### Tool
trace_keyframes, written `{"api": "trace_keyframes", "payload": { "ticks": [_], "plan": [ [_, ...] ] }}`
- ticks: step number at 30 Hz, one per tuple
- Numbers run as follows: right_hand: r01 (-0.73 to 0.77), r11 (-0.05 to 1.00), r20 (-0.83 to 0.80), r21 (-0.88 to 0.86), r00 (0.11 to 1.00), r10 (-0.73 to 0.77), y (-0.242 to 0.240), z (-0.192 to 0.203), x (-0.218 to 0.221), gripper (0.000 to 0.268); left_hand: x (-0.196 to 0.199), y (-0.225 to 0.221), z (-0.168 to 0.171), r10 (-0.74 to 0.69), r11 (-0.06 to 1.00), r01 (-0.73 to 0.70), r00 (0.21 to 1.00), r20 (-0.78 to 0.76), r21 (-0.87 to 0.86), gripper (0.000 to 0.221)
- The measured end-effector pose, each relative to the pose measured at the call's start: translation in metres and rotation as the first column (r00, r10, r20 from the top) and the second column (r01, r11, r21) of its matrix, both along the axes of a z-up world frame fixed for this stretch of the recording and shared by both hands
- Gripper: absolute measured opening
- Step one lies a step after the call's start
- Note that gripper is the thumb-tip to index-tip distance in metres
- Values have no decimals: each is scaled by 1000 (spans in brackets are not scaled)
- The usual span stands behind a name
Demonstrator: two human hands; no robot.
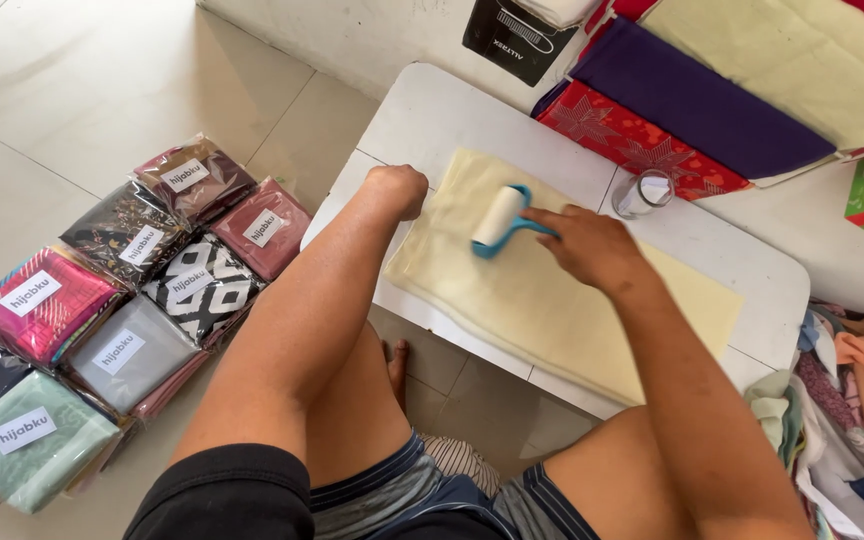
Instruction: Folding a large yellow cloth and using a lint roller to clean it on a small table.
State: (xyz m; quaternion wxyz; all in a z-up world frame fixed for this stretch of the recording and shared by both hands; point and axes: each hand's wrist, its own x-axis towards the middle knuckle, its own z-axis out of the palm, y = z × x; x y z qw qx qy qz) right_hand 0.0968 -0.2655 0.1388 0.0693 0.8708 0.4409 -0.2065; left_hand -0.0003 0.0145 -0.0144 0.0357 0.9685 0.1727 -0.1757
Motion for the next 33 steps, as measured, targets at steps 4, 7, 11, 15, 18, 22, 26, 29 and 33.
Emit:
{"api": "trace_keyframes", "payload": {
  "ticks": [4, 7, 11, 15, 18, 22, 26, 29, 33],
  "plan": [
    [-44, 959, -83, 279, 994, 70, 37, -37, -25, 47, -4, -11, 35, -9, 1000, 10, 998, 59, -3, 21],
    [-29, 971, -115, 235, 992, 58, 49, -36, -19, 48, 1, -4, 26, 13, 1000, -14, 996, 86, 9, 19],
    [-96, 989, -33, 112, 994, 100, 43, 12, -3, 48, 3, 9, 13, 19, 998, -28, 985, 172, 50, 17],
    [-15, 999, 20, 32, 1000, 14, 15, 35, 16, 45, 5, 12, 10, -20, 1000, 16, 983, 185, 26, 24],
    [22, 1000, 43, -14, 999, -22, 3, 18, 32, 46, 7, 12, -2, -42, 999, 37, 980, 194, 31, 24],
    [27, 990, -72, 141, 997, -17, 25, -1, 27, 47, 12, 8, -3, -79, 997, 73, 973, 217, 37, 24],
    [25, 963, -119, 268, 993, 8, 49, -28, 20, 49, 19, 0, 25, -91, 996, 94, 966, 242, -2, 27],
    [68, 958, -178, 279, 984, -18, 46, -21, 20, 48, 13, -13, 58, -140, 974, 185, 946, 292, -134, 38],
    [109, 966, -216, 234, 975, -57, 23, -9, 31, 50, 17, -26, 69, -117, 911, 222, 947, 298, -347, 59]
  ]
}}
